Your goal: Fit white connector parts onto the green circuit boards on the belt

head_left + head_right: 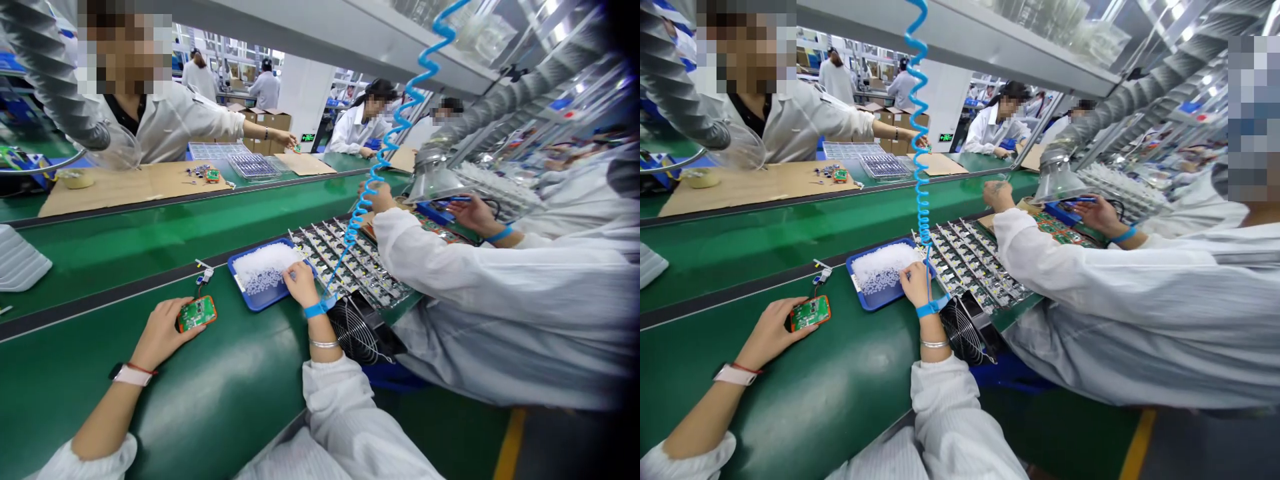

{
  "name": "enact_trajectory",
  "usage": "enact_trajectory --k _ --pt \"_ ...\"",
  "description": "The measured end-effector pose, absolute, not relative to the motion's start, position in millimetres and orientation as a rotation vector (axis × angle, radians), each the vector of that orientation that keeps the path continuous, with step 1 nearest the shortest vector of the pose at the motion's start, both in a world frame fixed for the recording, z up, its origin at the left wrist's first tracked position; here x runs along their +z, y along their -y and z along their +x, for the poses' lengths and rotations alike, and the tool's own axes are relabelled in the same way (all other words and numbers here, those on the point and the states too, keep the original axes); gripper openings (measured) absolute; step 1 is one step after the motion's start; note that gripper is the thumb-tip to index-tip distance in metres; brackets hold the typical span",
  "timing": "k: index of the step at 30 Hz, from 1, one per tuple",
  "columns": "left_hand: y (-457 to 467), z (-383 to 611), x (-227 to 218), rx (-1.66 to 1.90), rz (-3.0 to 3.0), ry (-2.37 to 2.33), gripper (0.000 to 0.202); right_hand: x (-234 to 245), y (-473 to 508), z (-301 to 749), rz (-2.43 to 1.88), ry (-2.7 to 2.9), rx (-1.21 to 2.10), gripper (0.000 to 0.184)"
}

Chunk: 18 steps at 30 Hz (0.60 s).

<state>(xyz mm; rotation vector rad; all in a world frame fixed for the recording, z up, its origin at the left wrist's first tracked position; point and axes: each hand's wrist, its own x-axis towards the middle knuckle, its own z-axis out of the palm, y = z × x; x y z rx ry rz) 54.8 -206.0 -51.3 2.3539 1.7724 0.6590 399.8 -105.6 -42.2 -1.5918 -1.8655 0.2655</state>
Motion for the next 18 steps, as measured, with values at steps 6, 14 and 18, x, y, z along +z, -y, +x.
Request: enact_trajectory --k 6,14,18 --pt "215.7 52.8 -50.6 0.655 2.332 -1.787 0.064 -41.2 110.0 399.7 -1.797 1.843 0.209 0.009" --pt "216.7 53.4 -50.1 0.654 2.344 -1.78 0.063 -43.4 111.7 398.5 -1.85 1.913 0.221 0.008" --pt "218.5 56.8 -48.0 0.658 2.325 -1.784 0.063 -45.5 110.9 398.6 -1.866 1.904 0.235 0.011"
